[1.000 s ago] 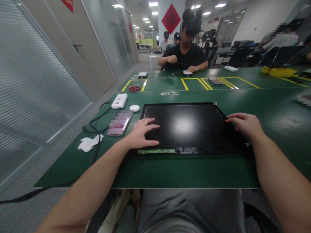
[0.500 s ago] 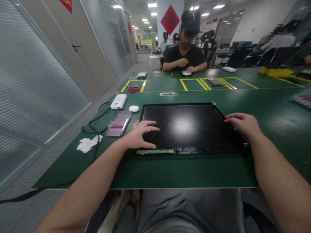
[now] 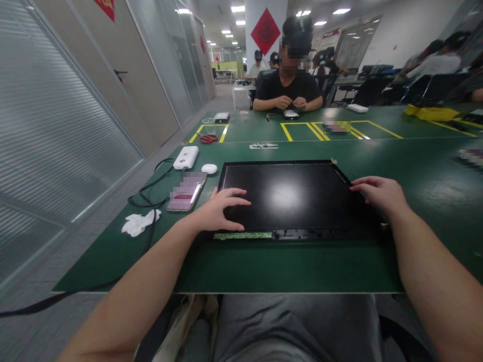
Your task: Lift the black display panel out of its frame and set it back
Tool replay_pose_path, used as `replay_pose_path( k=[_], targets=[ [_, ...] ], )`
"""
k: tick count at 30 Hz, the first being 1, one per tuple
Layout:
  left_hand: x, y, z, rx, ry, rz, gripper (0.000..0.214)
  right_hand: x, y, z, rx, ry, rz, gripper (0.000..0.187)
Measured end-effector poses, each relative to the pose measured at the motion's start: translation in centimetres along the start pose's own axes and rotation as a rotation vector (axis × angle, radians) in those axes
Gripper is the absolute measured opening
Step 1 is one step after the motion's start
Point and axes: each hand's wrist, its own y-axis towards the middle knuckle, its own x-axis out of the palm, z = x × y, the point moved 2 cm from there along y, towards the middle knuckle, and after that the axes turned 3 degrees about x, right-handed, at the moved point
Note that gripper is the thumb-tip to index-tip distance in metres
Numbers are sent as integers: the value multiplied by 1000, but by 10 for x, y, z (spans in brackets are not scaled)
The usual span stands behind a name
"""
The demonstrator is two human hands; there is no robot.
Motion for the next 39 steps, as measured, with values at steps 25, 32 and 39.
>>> replay_pose_path(
  k=[25,32,39],
  targets=[
    [-3,-2,-3,50,-41,-39,57,-2,0,0,-3,-27,17,29],
    [-3,-2,-2,45,-51,-40,56,-2,-3,-4,12,-26,6,32],
    [-4,-3,-3,39,-61,-41,61,-2,0,-2,16,7,12,27]
  ],
)
